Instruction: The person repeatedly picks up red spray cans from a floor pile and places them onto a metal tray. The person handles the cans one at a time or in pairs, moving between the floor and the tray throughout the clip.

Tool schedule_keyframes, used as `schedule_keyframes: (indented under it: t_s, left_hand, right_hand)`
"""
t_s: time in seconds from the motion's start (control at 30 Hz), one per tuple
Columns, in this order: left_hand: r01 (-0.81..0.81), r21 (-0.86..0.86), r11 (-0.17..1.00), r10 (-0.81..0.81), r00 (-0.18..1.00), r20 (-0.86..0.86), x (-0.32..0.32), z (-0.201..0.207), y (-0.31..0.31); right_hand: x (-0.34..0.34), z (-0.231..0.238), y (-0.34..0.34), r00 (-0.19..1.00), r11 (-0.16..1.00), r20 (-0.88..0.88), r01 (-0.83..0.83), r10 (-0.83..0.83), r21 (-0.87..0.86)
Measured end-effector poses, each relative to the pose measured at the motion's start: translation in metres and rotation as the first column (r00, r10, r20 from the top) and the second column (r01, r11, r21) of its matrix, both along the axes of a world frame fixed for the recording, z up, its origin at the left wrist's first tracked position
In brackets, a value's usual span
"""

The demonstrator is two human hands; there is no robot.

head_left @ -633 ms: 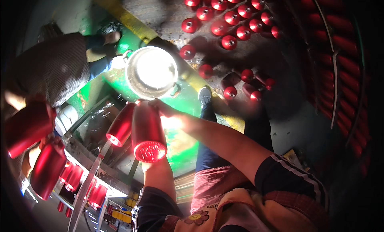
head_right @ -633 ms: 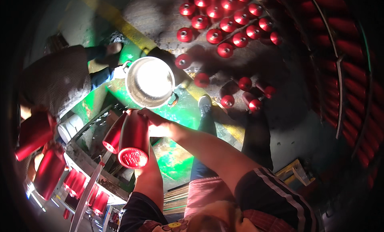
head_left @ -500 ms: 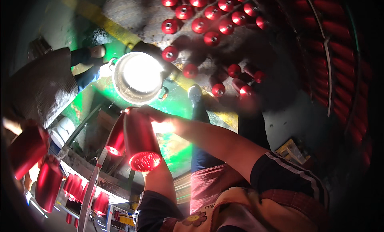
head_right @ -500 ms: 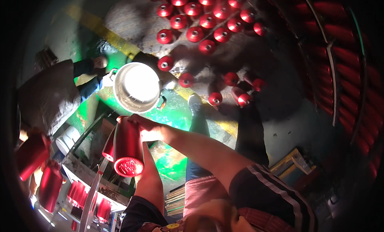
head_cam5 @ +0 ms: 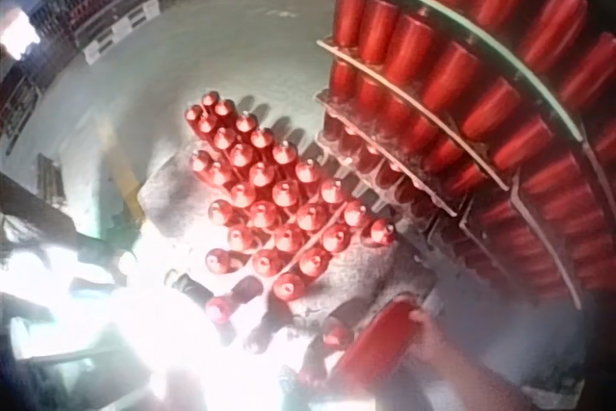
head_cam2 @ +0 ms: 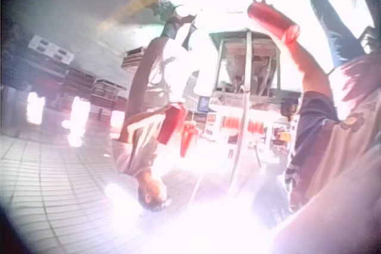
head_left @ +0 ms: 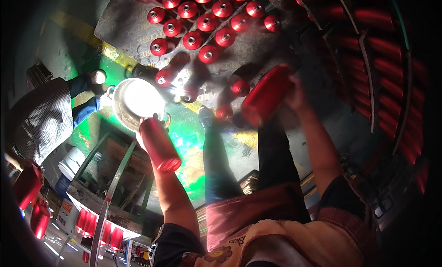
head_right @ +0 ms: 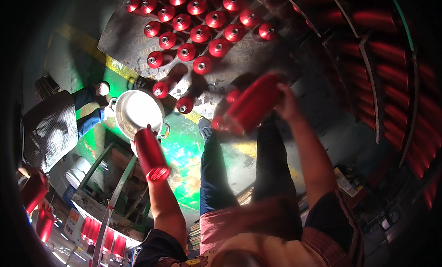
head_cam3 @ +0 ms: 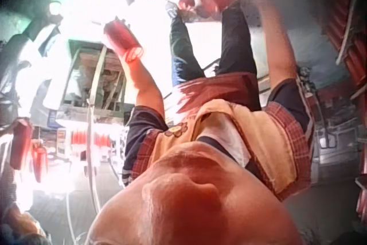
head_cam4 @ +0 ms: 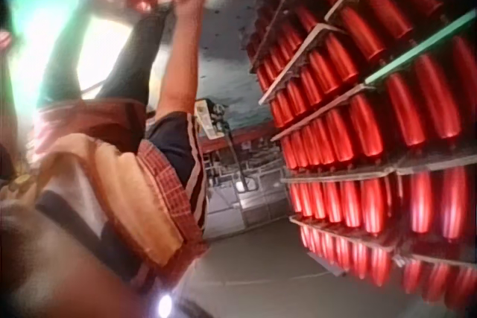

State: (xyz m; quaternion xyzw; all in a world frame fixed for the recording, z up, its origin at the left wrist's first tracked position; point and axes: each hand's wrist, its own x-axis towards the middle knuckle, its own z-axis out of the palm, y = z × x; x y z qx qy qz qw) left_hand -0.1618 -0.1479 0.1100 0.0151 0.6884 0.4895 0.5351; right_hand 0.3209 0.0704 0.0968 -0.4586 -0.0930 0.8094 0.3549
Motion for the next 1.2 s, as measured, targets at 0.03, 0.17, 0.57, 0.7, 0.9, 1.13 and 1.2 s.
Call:
schedule_keyframes:
  t_s: [0.03,0.17,0.57,0.7,0.9,1.13,1.2]
  left_hand:
    - [-0.075,0.168,0.983,0.073,0.997,0.015,0.017,-0.002,0.018]
    - [0.071,0.379,0.923,-0.022,0.991,-0.132,0.066,-0.03,0.098]
    - [0.521,-0.229,0.822,-0.375,0.192,-0.907,0.217,-0.179,0.122]
    - [0.505,-0.297,0.811,-0.479,0.279,-0.832,0.231,-0.174,0.095]
    - [0.515,-0.268,0.814,-0.441,0.249,-0.862,0.216,-0.135,0.125]
    - [0.607,-0.283,0.743,-0.46,0.155,-0.874,0.196,-0.174,0.217]
    - [0.566,-0.284,0.774,-0.439,0.156,-0.885,0.195,-0.189,0.224]
  right_hand:
    - [0.028,0.007,0.022,0.984,0.989,0.18,-0.039,0.013,0.142]
    - [0.066,-0.018,0.058,0.509,0.731,0.852,-0.535,-0.121,0.423]
    - [0.061,-0.189,0.028,0.109,0.571,0.942,-0.771,-0.317,0.282]
    - [0.064,-0.17,0.013,0.121,0.538,0.969,-0.813,-0.216,0.222]
    - [0.049,-0.123,0.063,0.142,0.423,0.946,-0.868,-0.292,0.261]
    - [-0.006,-0.177,0.178,0.137,0.396,0.941,-0.881,-0.31,0.259]
    - [-0.011,-0.195,0.188,0.192,0.376,0.901,-0.859,-0.39,0.346]
